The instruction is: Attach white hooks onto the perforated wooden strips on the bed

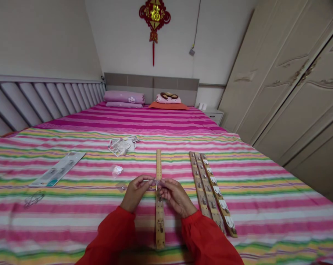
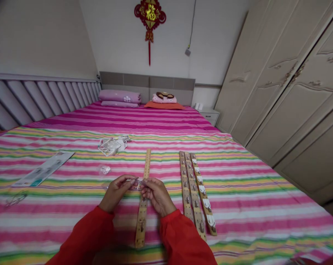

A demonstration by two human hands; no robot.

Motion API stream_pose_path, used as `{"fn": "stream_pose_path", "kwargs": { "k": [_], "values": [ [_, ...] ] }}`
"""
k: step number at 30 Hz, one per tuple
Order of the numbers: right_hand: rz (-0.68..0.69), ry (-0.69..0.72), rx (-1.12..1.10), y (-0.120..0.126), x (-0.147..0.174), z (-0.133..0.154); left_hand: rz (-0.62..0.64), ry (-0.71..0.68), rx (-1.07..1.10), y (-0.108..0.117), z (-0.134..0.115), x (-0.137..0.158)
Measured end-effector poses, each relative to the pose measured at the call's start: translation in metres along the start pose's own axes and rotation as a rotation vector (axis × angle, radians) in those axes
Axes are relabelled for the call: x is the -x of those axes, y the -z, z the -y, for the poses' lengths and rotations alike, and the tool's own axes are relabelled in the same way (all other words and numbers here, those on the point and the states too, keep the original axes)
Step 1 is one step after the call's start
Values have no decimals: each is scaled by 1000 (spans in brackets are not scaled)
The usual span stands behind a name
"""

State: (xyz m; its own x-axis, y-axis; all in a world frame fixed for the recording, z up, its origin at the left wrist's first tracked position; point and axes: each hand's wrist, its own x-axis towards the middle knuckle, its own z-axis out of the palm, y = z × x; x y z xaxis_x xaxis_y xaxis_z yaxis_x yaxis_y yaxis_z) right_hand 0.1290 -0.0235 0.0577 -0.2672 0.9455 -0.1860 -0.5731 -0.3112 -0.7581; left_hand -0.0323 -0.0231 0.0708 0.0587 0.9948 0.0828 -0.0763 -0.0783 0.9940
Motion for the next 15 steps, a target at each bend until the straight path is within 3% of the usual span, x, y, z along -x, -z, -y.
{"fn": "stream_pose_path", "kwargs": {
  "k": [8,15],
  "values": [
    [31,19,-47,-3,2,0,-81,16,43,-7,-1,-3],
    [-72,183,63,-2,0,-4,-176,304,412,-15,13,3]
  ]
}}
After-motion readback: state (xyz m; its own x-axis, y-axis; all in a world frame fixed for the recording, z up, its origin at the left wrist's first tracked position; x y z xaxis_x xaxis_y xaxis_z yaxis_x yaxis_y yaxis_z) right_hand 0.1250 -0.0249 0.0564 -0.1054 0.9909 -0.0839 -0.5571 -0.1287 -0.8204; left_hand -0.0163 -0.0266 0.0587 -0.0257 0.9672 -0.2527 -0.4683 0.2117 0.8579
